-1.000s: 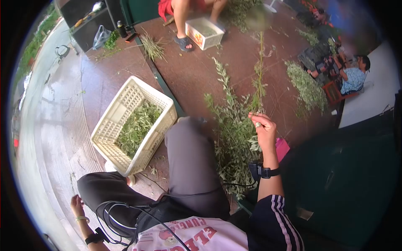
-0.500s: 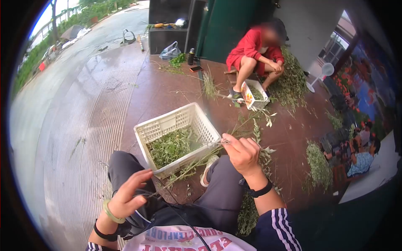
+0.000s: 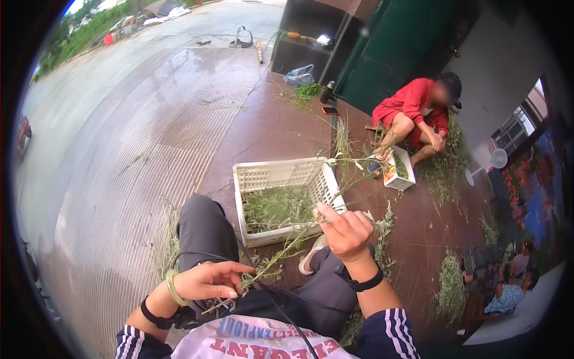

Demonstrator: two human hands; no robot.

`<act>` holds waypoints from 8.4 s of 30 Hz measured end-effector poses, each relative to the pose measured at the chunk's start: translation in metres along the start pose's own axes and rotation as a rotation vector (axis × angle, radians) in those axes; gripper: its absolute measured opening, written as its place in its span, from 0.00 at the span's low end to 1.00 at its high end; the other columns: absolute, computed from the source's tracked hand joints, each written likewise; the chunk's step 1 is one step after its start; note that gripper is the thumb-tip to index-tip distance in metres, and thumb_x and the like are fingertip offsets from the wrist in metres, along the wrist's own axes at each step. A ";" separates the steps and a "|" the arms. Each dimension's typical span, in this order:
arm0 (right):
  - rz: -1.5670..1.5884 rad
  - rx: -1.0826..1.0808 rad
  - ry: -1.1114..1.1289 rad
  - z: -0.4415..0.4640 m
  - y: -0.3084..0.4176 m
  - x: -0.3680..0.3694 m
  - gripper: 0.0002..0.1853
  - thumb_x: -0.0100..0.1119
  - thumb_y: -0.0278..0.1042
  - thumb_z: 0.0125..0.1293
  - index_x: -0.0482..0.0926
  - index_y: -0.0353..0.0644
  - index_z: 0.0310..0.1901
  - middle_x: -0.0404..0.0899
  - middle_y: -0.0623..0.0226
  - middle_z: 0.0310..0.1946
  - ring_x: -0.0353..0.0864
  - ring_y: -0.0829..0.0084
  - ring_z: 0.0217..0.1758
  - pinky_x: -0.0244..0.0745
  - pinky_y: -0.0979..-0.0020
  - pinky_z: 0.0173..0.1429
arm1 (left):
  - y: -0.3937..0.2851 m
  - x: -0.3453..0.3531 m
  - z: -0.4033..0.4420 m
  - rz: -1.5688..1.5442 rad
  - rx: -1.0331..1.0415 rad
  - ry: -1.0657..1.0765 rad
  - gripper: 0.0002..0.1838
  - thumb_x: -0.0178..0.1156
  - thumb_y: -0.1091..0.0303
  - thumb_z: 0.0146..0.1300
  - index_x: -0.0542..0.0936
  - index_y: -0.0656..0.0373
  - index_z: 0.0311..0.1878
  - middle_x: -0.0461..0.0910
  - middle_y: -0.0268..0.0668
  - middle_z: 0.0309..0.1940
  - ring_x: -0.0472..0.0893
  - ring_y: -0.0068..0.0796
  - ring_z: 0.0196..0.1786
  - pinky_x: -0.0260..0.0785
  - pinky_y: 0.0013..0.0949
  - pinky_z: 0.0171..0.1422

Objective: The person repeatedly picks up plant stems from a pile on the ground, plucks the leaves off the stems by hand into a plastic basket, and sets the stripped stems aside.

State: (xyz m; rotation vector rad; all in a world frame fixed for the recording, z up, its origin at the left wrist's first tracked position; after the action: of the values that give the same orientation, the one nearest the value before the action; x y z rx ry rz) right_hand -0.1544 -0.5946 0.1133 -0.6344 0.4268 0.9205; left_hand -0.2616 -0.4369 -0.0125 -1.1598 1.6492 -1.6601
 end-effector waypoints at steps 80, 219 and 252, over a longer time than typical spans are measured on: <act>1.311 1.442 -0.242 -0.083 -0.189 0.187 0.07 0.60 0.36 0.61 0.77 0.43 0.36 0.62 0.87 0.16 0.54 0.92 0.15 0.48 0.84 0.19 | -0.109 -0.125 0.298 1.117 0.564 -0.152 0.19 0.54 0.76 0.55 0.72 0.63 0.52 0.76 0.48 0.41 0.74 0.50 0.45 0.67 0.43 0.51; 1.498 1.554 0.274 -0.123 -0.126 0.284 0.07 0.60 0.33 0.60 0.80 0.37 0.34 0.74 0.79 0.21 0.58 0.92 0.16 0.50 0.86 0.19 | 0.060 -0.181 0.307 -0.063 0.044 -0.393 0.14 0.53 0.60 0.66 0.76 0.62 0.32 0.76 0.28 0.23 0.72 0.16 0.26 0.66 0.22 0.33; 1.298 1.556 0.301 -0.138 -0.136 0.279 0.09 0.59 0.36 0.60 0.77 0.40 0.29 0.73 0.79 0.22 0.66 0.88 0.24 0.61 0.82 0.29 | 0.046 -0.174 0.303 0.112 -0.017 -0.376 0.05 0.61 0.71 0.59 0.77 0.62 0.35 0.75 0.27 0.24 0.70 0.14 0.25 0.64 0.20 0.30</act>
State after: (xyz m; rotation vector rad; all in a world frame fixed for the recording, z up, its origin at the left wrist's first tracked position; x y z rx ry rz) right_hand 0.1012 -0.5810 -0.1104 1.1204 1.6749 1.2991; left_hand 0.0711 -0.4541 -0.1261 -1.2726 1.4611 -1.2689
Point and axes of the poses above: each hand's wrist, its own z-axis towards the middle knuckle, its own x-axis out of the palm, y = z × x, the point moved 9 cm from there along z, towards the middle knuckle
